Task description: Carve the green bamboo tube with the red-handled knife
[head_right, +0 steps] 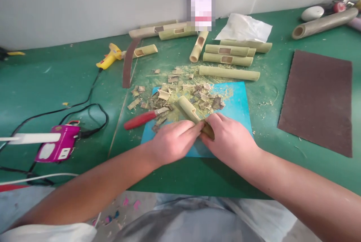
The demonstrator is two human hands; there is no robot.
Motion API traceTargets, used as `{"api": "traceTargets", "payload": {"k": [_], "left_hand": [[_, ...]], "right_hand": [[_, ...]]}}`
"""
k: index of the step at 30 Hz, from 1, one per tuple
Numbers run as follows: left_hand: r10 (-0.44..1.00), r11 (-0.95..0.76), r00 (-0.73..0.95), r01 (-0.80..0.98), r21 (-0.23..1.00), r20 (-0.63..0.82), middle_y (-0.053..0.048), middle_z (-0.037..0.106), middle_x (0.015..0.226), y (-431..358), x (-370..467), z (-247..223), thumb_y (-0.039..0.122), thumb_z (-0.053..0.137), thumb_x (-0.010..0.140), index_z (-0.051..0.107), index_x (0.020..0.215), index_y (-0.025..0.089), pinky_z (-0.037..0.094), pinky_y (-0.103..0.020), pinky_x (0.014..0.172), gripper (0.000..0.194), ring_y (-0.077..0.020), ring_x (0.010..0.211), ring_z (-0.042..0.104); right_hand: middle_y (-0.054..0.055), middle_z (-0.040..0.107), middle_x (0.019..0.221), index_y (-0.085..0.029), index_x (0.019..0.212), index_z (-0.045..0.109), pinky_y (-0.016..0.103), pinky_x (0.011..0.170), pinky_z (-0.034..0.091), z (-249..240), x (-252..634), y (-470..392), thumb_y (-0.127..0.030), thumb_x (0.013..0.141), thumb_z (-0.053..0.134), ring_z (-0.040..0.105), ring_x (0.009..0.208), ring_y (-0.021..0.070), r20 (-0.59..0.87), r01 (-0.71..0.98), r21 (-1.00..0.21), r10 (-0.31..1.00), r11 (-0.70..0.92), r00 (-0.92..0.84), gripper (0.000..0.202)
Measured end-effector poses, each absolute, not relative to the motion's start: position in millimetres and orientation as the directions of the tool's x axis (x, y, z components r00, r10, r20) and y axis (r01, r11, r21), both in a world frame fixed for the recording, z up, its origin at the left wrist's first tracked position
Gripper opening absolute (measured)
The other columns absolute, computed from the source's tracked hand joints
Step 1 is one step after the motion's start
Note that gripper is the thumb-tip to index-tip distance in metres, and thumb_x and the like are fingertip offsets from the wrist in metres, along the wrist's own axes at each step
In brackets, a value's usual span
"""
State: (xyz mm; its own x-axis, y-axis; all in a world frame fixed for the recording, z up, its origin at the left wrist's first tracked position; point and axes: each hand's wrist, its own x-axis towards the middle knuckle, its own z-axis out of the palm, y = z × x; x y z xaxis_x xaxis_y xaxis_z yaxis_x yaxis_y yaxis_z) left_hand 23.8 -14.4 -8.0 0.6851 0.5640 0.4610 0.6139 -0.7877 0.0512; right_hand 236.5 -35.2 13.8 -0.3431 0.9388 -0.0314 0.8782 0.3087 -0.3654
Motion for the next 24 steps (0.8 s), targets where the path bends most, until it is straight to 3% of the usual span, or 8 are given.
{"api": "traceTargets", "payload": {"k": [4, 8, 12, 16, 19, 24], "left_hand": [[0.613, -0.706, 0.619, 0.708, -0.012, 0.491, -0.007, 0.066, 0.079, -15.3, 25.2, -8.6, 0.013, 0.042, 0.102, 0.067, 0.112, 0.006, 0.056, -0.025, 0.065, 0.027, -0.0156, 0.072, 0.067], [0.541, -0.799, 0.692, 0.600, 0.036, 0.477, -0.004, 0.066, 0.077, -15.2, 27.4, -8.3, 0.016, 0.041, 0.103, 0.064, 0.120, 0.008, 0.054, -0.025, 0.060, 0.029, -0.0141, 0.068, 0.065], [0.587, -0.722, 0.616, 0.692, -0.005, 0.525, -0.007, 0.068, 0.081, -12.4, 26.1, -7.0, 0.013, 0.043, 0.102, 0.066, 0.112, 0.006, 0.055, -0.026, 0.065, 0.026, -0.0163, 0.074, 0.068], [0.536, -0.805, 0.684, 0.591, 0.056, 0.495, -0.004, 0.067, 0.079, -14.6, 26.2, -7.1, 0.016, 0.044, 0.103, 0.065, 0.118, 0.008, 0.054, -0.024, 0.061, 0.027, -0.0144, 0.069, 0.067], [0.579, -0.751, 0.631, 0.659, 0.037, 0.516, -0.006, 0.069, 0.083, -15.2, 27.0, -8.1, 0.016, 0.045, 0.102, 0.066, 0.115, 0.008, 0.057, -0.025, 0.067, 0.025, -0.0157, 0.076, 0.069], [0.544, -0.780, 0.667, 0.625, 0.015, 0.509, -0.005, 0.069, 0.080, -16.3, 28.7, -9.9, 0.018, 0.044, 0.103, 0.065, 0.117, 0.010, 0.055, -0.024, 0.062, 0.026, -0.0142, 0.071, 0.067]], "right_hand": [[0.001, 0.066, 0.078, -0.019, 0.087, 0.060, 0.027, 0.057, 0.038, 13.6, 235.9, -35.2, -0.031, 0.081, 0.070, 0.059, 0.062, 0.0155, -0.020, 0.877, -0.359, 0.937, 0.319, -0.349, 0.016], [0.002, 0.066, 0.079, -0.020, 0.087, 0.060, 0.027, 0.057, 0.038, 12.7, 235.6, -35.7, -0.030, 0.082, 0.068, 0.059, 0.063, 0.0160, -0.002, 0.875, -0.351, 0.934, 0.333, -0.356, 0.014], [0.001, 0.065, 0.078, -0.021, 0.088, 0.059, 0.027, 0.057, 0.038, 12.5, 236.2, -35.7, -0.032, 0.081, 0.068, 0.060, 0.063, 0.0161, -0.012, 0.872, -0.370, 0.937, 0.320, -0.349, 0.015], [0.000, 0.064, 0.075, -0.022, 0.082, 0.056, 0.027, 0.056, 0.037, 12.2, 236.0, -35.5, -0.032, 0.080, 0.069, 0.057, 0.060, 0.0151, -0.015, 0.877, -0.363, 0.939, 0.315, -0.344, 0.017], [0.001, 0.065, 0.077, -0.021, 0.083, 0.056, 0.027, 0.056, 0.037, 11.3, 236.1, -35.5, -0.031, 0.081, 0.070, 0.058, 0.062, 0.0156, -0.005, 0.878, -0.359, 0.940, 0.318, -0.342, 0.017], [0.000, 0.063, 0.073, -0.022, 0.080, 0.054, 0.028, 0.055, 0.035, 10.5, 237.2, -36.0, -0.032, 0.081, 0.069, 0.057, 0.060, 0.0156, 0.002, 0.880, -0.338, 0.936, 0.333, -0.353, 0.018]]}}
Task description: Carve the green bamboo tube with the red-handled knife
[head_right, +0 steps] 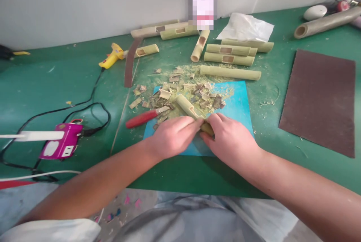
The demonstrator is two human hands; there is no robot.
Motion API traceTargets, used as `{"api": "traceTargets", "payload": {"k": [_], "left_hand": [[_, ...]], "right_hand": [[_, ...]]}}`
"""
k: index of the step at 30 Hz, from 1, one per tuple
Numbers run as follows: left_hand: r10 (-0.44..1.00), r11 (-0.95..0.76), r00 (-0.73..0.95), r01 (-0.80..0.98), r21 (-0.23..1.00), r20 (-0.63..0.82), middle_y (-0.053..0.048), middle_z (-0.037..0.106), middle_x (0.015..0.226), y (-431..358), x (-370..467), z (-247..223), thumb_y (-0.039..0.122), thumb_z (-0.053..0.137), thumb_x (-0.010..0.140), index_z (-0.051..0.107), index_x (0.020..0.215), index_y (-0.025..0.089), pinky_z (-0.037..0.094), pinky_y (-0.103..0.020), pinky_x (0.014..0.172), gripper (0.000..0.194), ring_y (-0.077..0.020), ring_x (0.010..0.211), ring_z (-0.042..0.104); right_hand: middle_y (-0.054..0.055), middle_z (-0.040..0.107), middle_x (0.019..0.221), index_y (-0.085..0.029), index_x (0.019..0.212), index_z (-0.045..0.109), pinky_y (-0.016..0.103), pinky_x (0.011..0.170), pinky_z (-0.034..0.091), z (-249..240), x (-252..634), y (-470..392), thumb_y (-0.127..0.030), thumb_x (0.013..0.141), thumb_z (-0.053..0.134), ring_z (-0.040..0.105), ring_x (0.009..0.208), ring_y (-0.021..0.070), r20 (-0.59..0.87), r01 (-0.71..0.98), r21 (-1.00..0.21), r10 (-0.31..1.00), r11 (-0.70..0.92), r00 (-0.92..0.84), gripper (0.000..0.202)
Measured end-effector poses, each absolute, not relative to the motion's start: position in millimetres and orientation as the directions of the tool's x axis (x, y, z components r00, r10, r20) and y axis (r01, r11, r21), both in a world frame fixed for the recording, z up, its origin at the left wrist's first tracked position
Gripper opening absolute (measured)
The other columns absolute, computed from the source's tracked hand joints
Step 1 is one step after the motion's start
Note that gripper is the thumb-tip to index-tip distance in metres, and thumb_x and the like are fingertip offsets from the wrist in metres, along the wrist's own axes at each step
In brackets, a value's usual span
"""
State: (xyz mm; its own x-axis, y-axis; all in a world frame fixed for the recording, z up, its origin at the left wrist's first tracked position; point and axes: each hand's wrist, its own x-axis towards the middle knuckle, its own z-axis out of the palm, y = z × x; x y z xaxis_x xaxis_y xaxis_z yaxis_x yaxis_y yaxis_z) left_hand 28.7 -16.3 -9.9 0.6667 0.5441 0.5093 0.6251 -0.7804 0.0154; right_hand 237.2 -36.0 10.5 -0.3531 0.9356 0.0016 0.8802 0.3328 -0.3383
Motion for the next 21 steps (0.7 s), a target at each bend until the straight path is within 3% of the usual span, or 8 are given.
{"api": "traceTargets", "payload": {"k": [14, 17, 21], "left_hand": [[0.547, -0.791, 0.684, 0.610, 0.032, 0.484, -0.005, 0.068, 0.081, -19.2, 29.0, -10.7, 0.018, 0.042, 0.104, 0.063, 0.119, 0.010, 0.054, -0.025, 0.062, 0.027, -0.0147, 0.072, 0.068], [0.564, -0.748, 0.646, 0.663, -0.012, 0.515, -0.006, 0.069, 0.082, -16.5, 25.7, -10.3, 0.016, 0.042, 0.103, 0.063, 0.118, 0.009, 0.055, -0.026, 0.064, 0.027, -0.0157, 0.073, 0.068], [0.537, -0.795, 0.678, 0.605, 0.035, 0.502, -0.005, 0.070, 0.083, -10.4, 20.3, -9.0, 0.019, 0.045, 0.104, 0.064, 0.119, 0.010, 0.055, -0.025, 0.063, 0.026, -0.0145, 0.072, 0.068]], "right_hand": [[0.001, 0.064, 0.076, -0.021, 0.082, 0.055, 0.027, 0.058, 0.037, 15.1, 235.1, -35.6, -0.030, 0.083, 0.068, 0.058, 0.063, 0.0161, -0.044, 0.883, -0.346, 0.934, 0.318, -0.354, 0.016], [0.002, 0.065, 0.078, -0.021, 0.084, 0.057, 0.027, 0.057, 0.036, 15.5, 235.6, -35.7, -0.031, 0.083, 0.067, 0.058, 0.063, 0.0161, -0.053, 0.885, -0.347, 0.936, 0.310, -0.348, 0.015], [0.002, 0.067, 0.079, -0.020, 0.086, 0.059, 0.028, 0.058, 0.036, 15.1, 236.3, -35.2, -0.031, 0.084, 0.066, 0.058, 0.063, 0.0161, -0.044, 0.885, -0.345, 0.936, 0.313, -0.349, 0.013]]}}
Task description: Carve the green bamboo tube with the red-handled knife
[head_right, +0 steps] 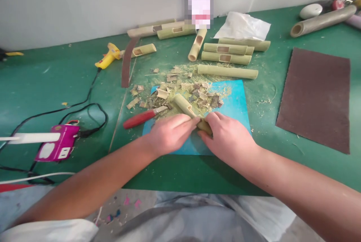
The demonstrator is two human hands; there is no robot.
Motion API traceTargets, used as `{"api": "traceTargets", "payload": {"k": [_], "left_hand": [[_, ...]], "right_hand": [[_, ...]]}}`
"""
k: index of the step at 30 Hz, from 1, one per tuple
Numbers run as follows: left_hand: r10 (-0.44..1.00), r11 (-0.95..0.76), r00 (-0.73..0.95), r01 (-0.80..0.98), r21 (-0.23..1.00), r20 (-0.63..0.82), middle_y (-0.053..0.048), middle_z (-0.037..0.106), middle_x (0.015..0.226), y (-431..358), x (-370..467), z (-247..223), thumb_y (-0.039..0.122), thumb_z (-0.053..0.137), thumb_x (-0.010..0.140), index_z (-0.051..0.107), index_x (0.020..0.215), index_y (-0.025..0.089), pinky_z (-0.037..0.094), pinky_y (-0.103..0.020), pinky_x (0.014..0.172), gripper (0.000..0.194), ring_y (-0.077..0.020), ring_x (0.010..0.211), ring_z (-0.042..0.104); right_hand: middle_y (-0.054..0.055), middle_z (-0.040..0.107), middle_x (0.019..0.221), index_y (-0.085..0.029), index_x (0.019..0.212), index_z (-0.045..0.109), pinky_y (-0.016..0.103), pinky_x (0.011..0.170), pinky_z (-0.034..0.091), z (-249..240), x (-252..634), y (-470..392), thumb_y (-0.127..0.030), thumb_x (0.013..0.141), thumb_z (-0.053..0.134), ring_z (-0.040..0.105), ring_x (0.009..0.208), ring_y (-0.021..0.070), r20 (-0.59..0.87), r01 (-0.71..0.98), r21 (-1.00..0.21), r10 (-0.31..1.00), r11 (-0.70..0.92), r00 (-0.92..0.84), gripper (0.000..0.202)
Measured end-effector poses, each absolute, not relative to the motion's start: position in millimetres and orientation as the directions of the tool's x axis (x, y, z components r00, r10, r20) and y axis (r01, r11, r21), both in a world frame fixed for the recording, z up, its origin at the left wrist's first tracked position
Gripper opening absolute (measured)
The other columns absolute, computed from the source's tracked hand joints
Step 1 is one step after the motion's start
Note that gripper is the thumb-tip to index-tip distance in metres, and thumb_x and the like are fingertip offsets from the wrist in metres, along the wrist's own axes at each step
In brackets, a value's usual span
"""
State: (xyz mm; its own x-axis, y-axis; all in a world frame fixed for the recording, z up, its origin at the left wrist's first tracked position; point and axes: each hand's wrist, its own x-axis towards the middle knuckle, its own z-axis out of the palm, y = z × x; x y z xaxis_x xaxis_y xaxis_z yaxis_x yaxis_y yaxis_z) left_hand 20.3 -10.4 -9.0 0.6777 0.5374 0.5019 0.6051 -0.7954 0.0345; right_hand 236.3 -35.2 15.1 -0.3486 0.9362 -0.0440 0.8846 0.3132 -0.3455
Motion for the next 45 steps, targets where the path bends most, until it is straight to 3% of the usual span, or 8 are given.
{"api": "traceTargets", "payload": {"k": [8, 11, 19, 22, 27, 39, 42, 45], "left_hand": [[0.504, -0.815, 0.711, 0.580, -0.003, 0.490, -0.003, 0.067, 0.075, -6, 18, -5, 0.018, 0.046, 0.103, 0.066, 0.117, 0.010, 0.054, -0.023, 0.061, 0.026, -0.0137, 0.069, 0.067], [0.582, -0.737, 0.638, 0.676, -0.005, 0.505, -0.008, 0.070, 0.083, -7, 18, -5, 0.014, 0.043, 0.103, 0.067, 0.112, 0.007, 0.058, -0.027, 0.072, 0.027, -0.0164, 0.079, 0.069], [0.621, -0.719, 0.624, 0.694, 0.029, 0.474, -0.007, 0.067, 0.080, -16, 23, -6, 0.016, 0.041, 0.104, 0.066, 0.117, 0.007, 0.056, -0.025, 0.065, 0.029, -0.0159, 0.073, 0.068], [0.544, -0.799, 0.688, 0.600, 0.044, 0.480, -0.004, 0.066, 0.076, -16, 23, -7, 0.018, 0.044, 0.103, 0.065, 0.121, 0.009, 0.054, -0.024, 0.061, 0.029, -0.0146, 0.069, 0.066], [0.639, -0.721, 0.635, 0.691, 0.050, 0.434, -0.010, 0.069, 0.086, -12, 19, -9, 0.016, 0.038, 0.104, 0.065, 0.121, 0.006, 0.059, -0.029, 0.074, 0.033, -0.0185, 0.081, 0.070], [0.525, -0.831, 0.721, 0.549, 0.089, 0.453, -0.005, 0.068, 0.081, -13, 19, -6, 0.019, 0.045, 0.103, 0.066, 0.120, 0.011, 0.055, -0.024, 0.064, 0.028, -0.0148, 0.072, 0.067], [0.650, -0.704, 0.590, 0.705, 0.088, 0.479, -0.007, 0.067, 0.081, -9, 16, -9, 0.018, 0.042, 0.104, 0.067, 0.114, 0.010, 0.057, -0.026, 0.069, 0.029, -0.0159, 0.077, 0.068], [0.604, -0.750, 0.641, 0.658, 0.066, 0.475, -0.007, 0.069, 0.083, -5, 13, -11, 0.019, 0.042, 0.104, 0.066, 0.118, 0.010, 0.056, -0.025, 0.067, 0.029, -0.0151, 0.076, 0.068]], "right_hand": [[0.005, 0.071, 0.082, -0.021, 0.083, 0.061, 0.030, 0.058, 0.034, 15, 237, -37, -0.034, 0.086, 0.062, 0.062, 0.068, 0.0189, -0.003, 0.900, -0.280, 0.937, 0.335, -0.350, 0.014], [0.005, 0.071, 0.081, -0.021, 0.083, 0.061, 0.030, 0.057, 0.034, 16, 237, -37, -0.035, 0.086, 0.062, 0.062, 0.067, 0.0187, 0.011, 0.901, -0.265, 0.935, 0.345, -0.355, 0.014], [0.004, 0.071, 0.080, -0.021, 0.084, 0.060, 0.029, 0.056, 0.031, 16, 236, -38, -0.035, 0.084, 0.065, 0.062, 0.066, 0.0185, 0.004, 0.912, -0.223, 0.936, 0.345, -0.353, 0.015], [0.004, 0.070, 0.078, -0.021, 0.082, 0.060, 0.029, 0.056, 0.031, 17, 235, -38, -0.035, 0.084, 0.065, 0.062, 0.066, 0.0183, -0.012, 0.916, -0.213, 0.937, 0.339, -0.349, 0.015], [0.004, 0.070, 0.080, -0.020, 0.084, 0.061, 0.030, 0.055, 0.029, 18, 235, -38, -0.036, 0.087, 0.062, 0.061, 0.066, 0.0181, -0.013, 0.913, -0.214, 0.934, 0.347, -0.358, 0.017], [0.004, 0.068, 0.076, -0.019, 0.082, 0.062, 0.031, 0.054, 0.028, 16, 235, -39, -0.033, 0.088, 0.060, 0.061, 0.064, 0.0179, 0.019, 0.903, -0.176, 0.918, 0.393, -0.396, 0.016], [0.004, 0.070, 0.078, -0.018, 0.084, 0.063, 0.031, 0.054, 0.029, 17, 235, -39, -0.035, 0.089, 0.060, 0.061, 0.064, 0.0181, 0.029, 0.903, -0.166, 0.917, 0.397, -0.398, 0.018], [0.004, 0.069, 0.077, -0.018, 0.084, 0.062, 0.031, 0.054, 0.028, 17, 236, -39, -0.035, 0.088, 0.061, 0.061, 0.064, 0.0179, 0.029, 0.899, -0.163, 0.913, 0.406, -0.407, 0.017]]}}
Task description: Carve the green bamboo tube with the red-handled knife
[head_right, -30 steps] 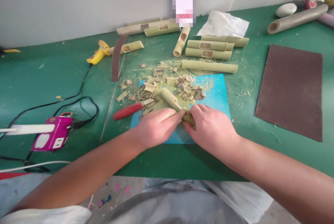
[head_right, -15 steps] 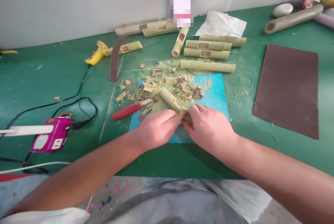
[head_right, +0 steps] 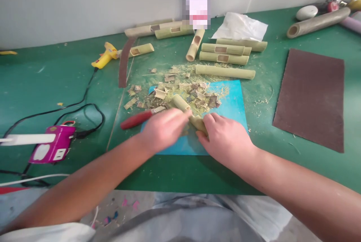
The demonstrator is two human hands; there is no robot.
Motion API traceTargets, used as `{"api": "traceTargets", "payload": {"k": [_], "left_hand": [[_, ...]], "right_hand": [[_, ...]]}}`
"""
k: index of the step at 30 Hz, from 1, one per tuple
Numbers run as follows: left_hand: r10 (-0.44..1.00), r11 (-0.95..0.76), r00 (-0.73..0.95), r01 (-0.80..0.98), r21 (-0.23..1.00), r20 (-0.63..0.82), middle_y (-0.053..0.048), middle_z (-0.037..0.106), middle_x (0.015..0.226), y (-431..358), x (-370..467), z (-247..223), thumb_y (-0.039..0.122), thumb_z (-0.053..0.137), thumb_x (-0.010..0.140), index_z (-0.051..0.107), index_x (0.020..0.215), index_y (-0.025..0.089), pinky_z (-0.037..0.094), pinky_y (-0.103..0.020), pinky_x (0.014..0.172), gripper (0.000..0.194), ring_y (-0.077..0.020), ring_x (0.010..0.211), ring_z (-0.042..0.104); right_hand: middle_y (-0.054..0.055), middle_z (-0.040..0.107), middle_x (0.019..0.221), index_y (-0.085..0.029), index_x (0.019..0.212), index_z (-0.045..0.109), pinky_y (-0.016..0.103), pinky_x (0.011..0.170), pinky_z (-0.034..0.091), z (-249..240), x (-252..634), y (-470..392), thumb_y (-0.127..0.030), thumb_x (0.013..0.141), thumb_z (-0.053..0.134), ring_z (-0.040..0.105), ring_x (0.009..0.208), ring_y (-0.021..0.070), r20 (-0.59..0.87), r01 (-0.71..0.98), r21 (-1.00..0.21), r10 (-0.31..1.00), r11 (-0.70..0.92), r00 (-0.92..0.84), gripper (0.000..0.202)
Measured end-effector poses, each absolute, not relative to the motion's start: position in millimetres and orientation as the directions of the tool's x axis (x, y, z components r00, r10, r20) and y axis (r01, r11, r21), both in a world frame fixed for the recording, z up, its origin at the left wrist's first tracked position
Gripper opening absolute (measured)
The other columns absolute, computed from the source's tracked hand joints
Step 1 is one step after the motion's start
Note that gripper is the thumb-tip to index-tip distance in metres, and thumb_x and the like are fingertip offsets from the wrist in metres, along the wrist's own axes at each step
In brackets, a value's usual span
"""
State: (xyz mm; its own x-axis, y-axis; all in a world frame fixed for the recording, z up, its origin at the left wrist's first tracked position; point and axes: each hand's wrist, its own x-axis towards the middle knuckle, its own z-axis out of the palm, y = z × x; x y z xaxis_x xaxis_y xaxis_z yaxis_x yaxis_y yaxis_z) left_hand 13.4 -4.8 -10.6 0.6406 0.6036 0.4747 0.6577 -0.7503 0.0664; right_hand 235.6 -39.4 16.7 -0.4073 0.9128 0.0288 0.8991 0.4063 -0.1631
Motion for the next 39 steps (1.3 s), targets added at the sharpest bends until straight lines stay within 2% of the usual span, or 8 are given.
{"api": "traceTargets", "payload": {"k": [3, 6, 10, 13, 18, 30, 34, 39], "left_hand": [[0.543, -0.791, 0.673, 0.611, 0.036, 0.502, -0.007, 0.071, 0.086, 0, 11, -10, 0.018, 0.043, 0.104, 0.068, 0.115, 0.010, 0.056, -0.025, 0.067, 0.028, -0.0152, 0.076, 0.068], [0.643, -0.664, 0.532, 0.745, 0.056, 0.551, -0.007, 0.069, 0.081, 1, 11, -9, 0.019, 0.043, 0.104, 0.069, 0.109, 0.010, 0.056, -0.026, 0.067, 0.028, -0.0157, 0.074, 0.067], [0.572, -0.776, 0.680, 0.629, 0.034, 0.459, -0.006, 0.071, 0.085, -6, 16, -8, 0.020, 0.044, 0.104, 0.066, 0.120, 0.011, 0.055, -0.024, 0.064, 0.028, -0.0145, 0.073, 0.067], [0.603, -0.711, 0.605, 0.703, 0.006, 0.520, -0.008, 0.070, 0.083, -5, 15, -9, 0.013, 0.043, 0.102, 0.068, 0.110, 0.007, 0.055, -0.025, 0.067, 0.028, -0.0164, 0.076, 0.068], [0.581, -0.775, 0.664, 0.628, 0.071, 0.470, -0.006, 0.069, 0.085, 1, 9, -10, 0.020, 0.046, 0.103, 0.067, 0.118, 0.011, 0.055, -0.024, 0.065, 0.027, -0.0148, 0.074, 0.067], [0.651, -0.660, 0.530, 0.749, 0.060, 0.543, -0.007, 0.069, 0.082, 4, 8, -10, 0.017, 0.047, 0.103, 0.070, 0.110, 0.008, 0.057, -0.024, 0.067, 0.026, -0.0145, 0.073, 0.067], [0.648, -0.730, 0.614, 0.669, 0.139, 0.451, -0.007, 0.070, 0.085, -1, 10, -11, 0.019, 0.045, 0.104, 0.067, 0.120, 0.009, 0.058, -0.025, 0.070, 0.029, -0.0150, 0.077, 0.069], [0.680, -0.685, 0.532, 0.706, 0.178, 0.505, -0.009, 0.071, 0.087, -1, 12, -11, 0.020, 0.049, 0.103, 0.069, 0.116, 0.006, 0.059, -0.026, 0.072, 0.027, -0.0158, 0.078, 0.071]], "right_hand": [[0.004, 0.068, 0.076, -0.018, 0.083, 0.062, 0.030, 0.054, 0.028, 16, 236, -39, -0.035, 0.088, 0.061, 0.060, 0.062, 0.0173, 0.041, 0.899, -0.167, 0.914, 0.405, -0.404, 0.018], [0.003, 0.068, 0.076, -0.018, 0.084, 0.062, 0.030, 0.053, 0.027, 16, 235, -39, -0.035, 0.088, 0.061, 0.059, 0.061, 0.0168, 0.050, 0.899, -0.168, 0.915, 0.404, -0.401, 0.017], [0.002, 0.067, 0.074, -0.018, 0.081, 0.061, 0.030, 0.052, 0.026, 14, 235, -40, -0.035, 0.085, 0.065, 0.057, 0.059, 0.0158, 0.050, 0.900, -0.156, 0.913, 0.407, -0.404, 0.018], [0.002, 0.068, 0.075, -0.018, 0.082, 0.062, 0.030, 0.052, 0.026, 13, 236, -41, -0.035, 0.085, 0.066, 0.058, 0.059, 0.0162, 0.090, 0.901, -0.143, 0.912, 0.409, -0.400, 0.018], [0.000, 0.065, 0.068, -0.018, 0.078, 0.061, 0.029, 0.050, 0.026, 12, 237, -41, -0.034, 0.083, 0.067, 0.057, 0.055, 0.0155, 0.152, 0.883, -0.122, 0.888, 0.453, -0.434, 0.018], [0.000, 0.066, 0.066, -0.017, 0.081, 0.064, 0.030, 0.050, 0.026, 11, 238, -41, -0.033, 0.082, 0.066, 0.056, 0.052, 0.0160, 0.235, 0.878, -0.094, 0.867, 0.469, -0.439, 0.016], [0.000, 0.063, 0.063, -0.018, 0.077, 0.062, 0.031, 0.050, 0.025, 10, 238, -41, -0.033, 0.083, 0.064, 0.055, 0.051, 0.0159, 0.239, 0.874, -0.092, 0.862, 0.478, -0.446, 0.016], [0.002, 0.063, 0.066, -0.018, 0.078, 0.064, 0.032, 0.053, 0.031, 11, 238, -42, -0.031, 0.086, 0.059, 0.057, 0.055, 0.0177, 0.261, 0.879, -0.063, 0.858, 0.473, -0.444, 0.016]]}}
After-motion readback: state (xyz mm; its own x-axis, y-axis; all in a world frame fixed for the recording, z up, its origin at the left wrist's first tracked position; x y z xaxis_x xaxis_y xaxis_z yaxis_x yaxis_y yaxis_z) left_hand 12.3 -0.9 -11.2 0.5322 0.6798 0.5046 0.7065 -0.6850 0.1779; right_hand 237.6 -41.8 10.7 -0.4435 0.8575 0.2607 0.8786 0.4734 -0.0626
